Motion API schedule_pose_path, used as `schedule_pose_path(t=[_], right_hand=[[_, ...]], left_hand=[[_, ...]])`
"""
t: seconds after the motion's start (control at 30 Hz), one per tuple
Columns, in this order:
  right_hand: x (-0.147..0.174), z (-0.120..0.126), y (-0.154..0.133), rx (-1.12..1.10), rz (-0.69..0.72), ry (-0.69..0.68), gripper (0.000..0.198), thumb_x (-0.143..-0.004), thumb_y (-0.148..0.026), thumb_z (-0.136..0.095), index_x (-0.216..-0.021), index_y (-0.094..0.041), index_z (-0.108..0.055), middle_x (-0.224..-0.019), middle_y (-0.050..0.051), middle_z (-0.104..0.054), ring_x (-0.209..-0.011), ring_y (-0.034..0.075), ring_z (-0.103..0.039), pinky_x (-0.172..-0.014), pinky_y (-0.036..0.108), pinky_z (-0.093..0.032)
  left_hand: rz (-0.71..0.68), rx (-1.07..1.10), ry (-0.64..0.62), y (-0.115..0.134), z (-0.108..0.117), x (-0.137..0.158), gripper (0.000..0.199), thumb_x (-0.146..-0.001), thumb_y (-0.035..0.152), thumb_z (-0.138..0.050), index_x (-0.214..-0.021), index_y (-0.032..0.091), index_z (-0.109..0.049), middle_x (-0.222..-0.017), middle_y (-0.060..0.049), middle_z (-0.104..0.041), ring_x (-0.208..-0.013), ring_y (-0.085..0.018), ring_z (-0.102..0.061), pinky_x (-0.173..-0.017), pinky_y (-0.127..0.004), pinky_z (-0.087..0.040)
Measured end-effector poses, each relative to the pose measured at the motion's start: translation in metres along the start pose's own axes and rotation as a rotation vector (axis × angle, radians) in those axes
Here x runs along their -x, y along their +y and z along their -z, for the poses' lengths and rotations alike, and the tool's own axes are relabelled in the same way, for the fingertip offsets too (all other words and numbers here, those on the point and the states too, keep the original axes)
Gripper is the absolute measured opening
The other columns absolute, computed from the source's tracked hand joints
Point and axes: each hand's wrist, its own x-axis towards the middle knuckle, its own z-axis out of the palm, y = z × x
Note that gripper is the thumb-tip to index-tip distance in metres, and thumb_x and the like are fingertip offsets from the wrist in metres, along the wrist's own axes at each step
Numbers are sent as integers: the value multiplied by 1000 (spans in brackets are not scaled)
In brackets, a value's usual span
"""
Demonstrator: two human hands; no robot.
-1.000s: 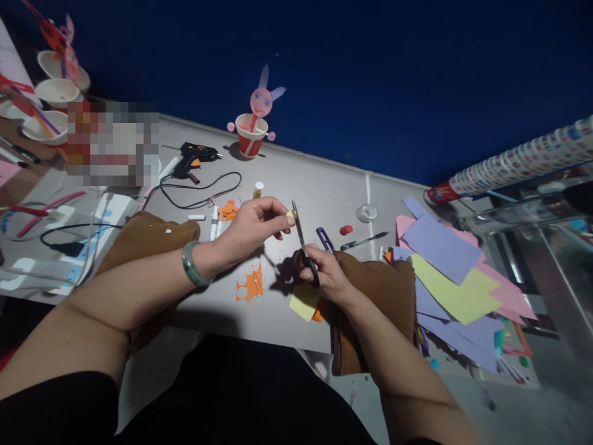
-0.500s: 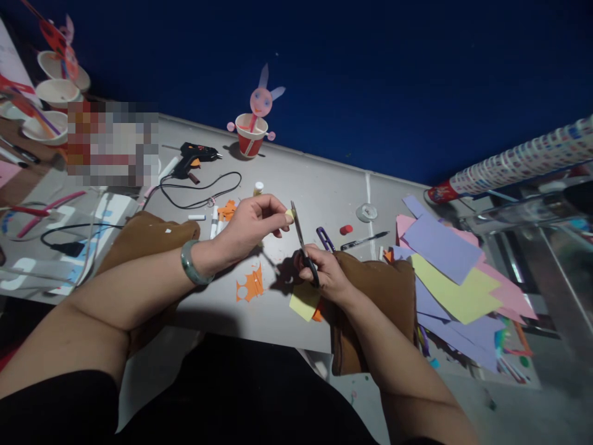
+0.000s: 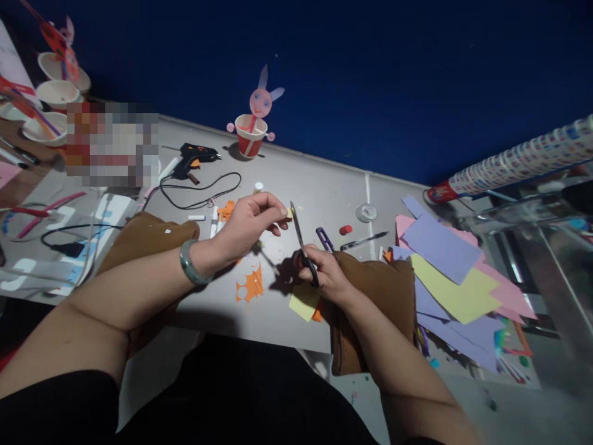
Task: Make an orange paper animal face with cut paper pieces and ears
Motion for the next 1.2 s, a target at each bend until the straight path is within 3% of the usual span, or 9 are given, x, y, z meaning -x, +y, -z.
schedule_pose_path(t=[0.17,0.3,1.2], right_hand=[[0,0,1,6,-13,3,69,-72,-89,-57,-59,-22,-54,-62,2,-56,-71,20,-49,-72,35,-40],[0,0,0,16,-8,-3,68,-74,-88,-57,-60,-21,-55,-63,2,-57,-71,19,-50,-72,35,-40],[1,0,2,14,4,-11,67,-75,-87,-57,-60,-22,-54,-63,1,-54,-71,19,-49,-74,36,-40]], left_hand=[[33,5,-1,1,-1,0,21,-87,33,-67,-74,17,-64,-74,-2,-67,-67,-10,-64,-59,-21,-52],[6,-56,-16,-1,-1,0,16,-77,27,-77,-75,17,-65,-69,0,-66,-65,-9,-62,-60,-21,-51],[-13,-46,14,1,1,1,12,-79,21,-74,-73,17,-64,-69,0,-66,-65,-9,-61,-61,-21,-51]])
